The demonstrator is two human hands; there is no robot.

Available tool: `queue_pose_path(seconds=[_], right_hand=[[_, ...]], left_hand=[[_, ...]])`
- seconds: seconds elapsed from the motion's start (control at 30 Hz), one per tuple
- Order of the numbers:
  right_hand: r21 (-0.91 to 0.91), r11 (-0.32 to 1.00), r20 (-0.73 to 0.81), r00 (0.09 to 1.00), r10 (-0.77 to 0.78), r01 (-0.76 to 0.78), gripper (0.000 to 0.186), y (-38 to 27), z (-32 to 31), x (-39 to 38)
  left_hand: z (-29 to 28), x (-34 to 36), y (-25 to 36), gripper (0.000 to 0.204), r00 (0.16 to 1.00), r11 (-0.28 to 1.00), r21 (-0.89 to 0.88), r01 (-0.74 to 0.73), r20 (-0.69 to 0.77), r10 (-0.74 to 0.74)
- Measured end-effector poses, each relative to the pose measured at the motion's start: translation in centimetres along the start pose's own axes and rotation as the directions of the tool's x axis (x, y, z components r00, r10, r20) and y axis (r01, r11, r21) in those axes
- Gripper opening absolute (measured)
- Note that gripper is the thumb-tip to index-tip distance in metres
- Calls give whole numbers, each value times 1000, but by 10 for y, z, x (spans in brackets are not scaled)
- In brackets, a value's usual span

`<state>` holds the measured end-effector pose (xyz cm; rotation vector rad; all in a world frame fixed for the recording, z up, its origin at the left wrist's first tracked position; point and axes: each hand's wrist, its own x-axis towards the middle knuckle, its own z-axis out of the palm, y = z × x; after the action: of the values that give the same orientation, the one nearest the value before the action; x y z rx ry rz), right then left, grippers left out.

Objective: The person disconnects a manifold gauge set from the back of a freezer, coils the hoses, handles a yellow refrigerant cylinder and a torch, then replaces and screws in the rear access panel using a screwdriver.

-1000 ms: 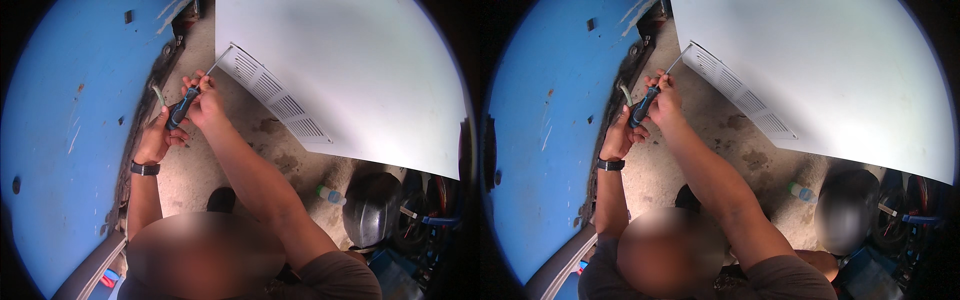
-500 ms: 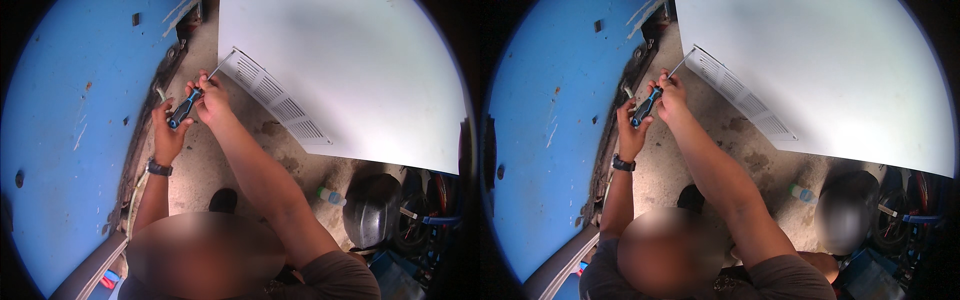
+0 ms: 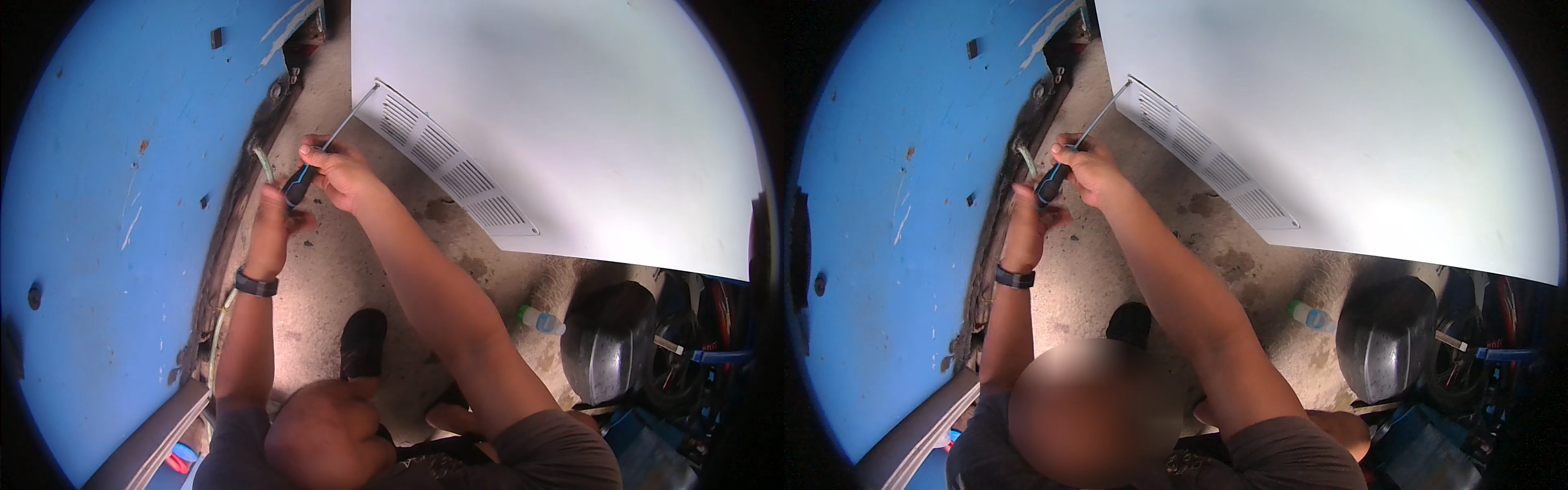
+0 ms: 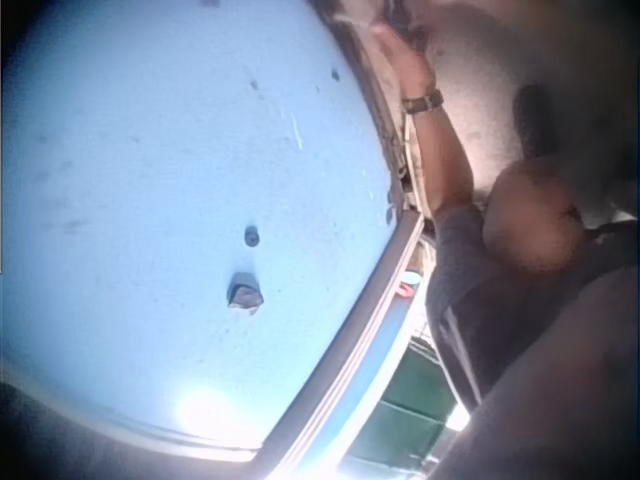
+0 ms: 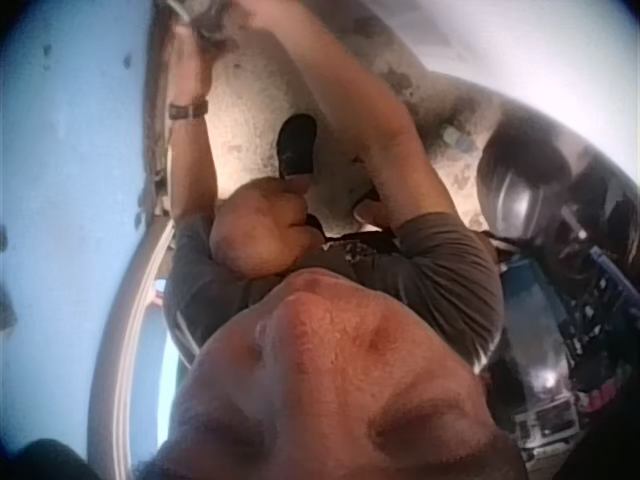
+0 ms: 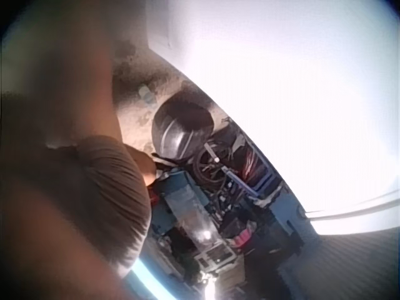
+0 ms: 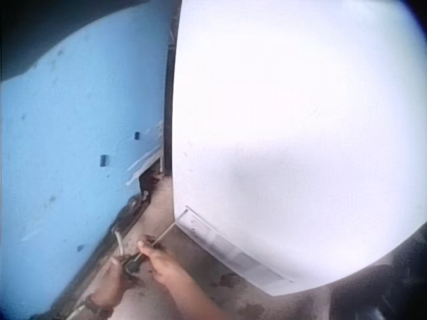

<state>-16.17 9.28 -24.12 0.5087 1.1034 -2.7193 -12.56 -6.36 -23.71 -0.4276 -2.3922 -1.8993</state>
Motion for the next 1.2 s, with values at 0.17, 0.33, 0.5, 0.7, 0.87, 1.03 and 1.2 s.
queue_pose_path(seconds=[0.17,0.33,0.5,0.7,0.87,1.03,1.2], right_hand=[[142,990,-32,999,-10,14,28,-14,2,-9],[-257,963,-90,994,62,-83,33,-12,8,-19],[84,994,34,996,-78,75,40,-13,-5,-18],[-315,941,-140,987,82,-123,41,-9,7,-18],[-67,998,8,1000,-21,22,45,-8,-8,-16],[180,983,3,999,-36,35,47,-10,-6,-16],[-180,982,-76,996,38,-51,48,-2,-2,-11]], left_hand=[[1,10,14,34,983,945,270,-183,22,183],[9,4,22,59,935,854,381,-353,182,305],[-24,9,10,51,576,385,-428,817,610,-544],[-4,4,0,36,953,839,452,-302,151,262],[8,-6,17,37,954,895,-331,299,104,-280],[-4,8,18,35,847,869,-46,493,255,-467],[7,-1,4,48,928,793,484,-371,165,334]])
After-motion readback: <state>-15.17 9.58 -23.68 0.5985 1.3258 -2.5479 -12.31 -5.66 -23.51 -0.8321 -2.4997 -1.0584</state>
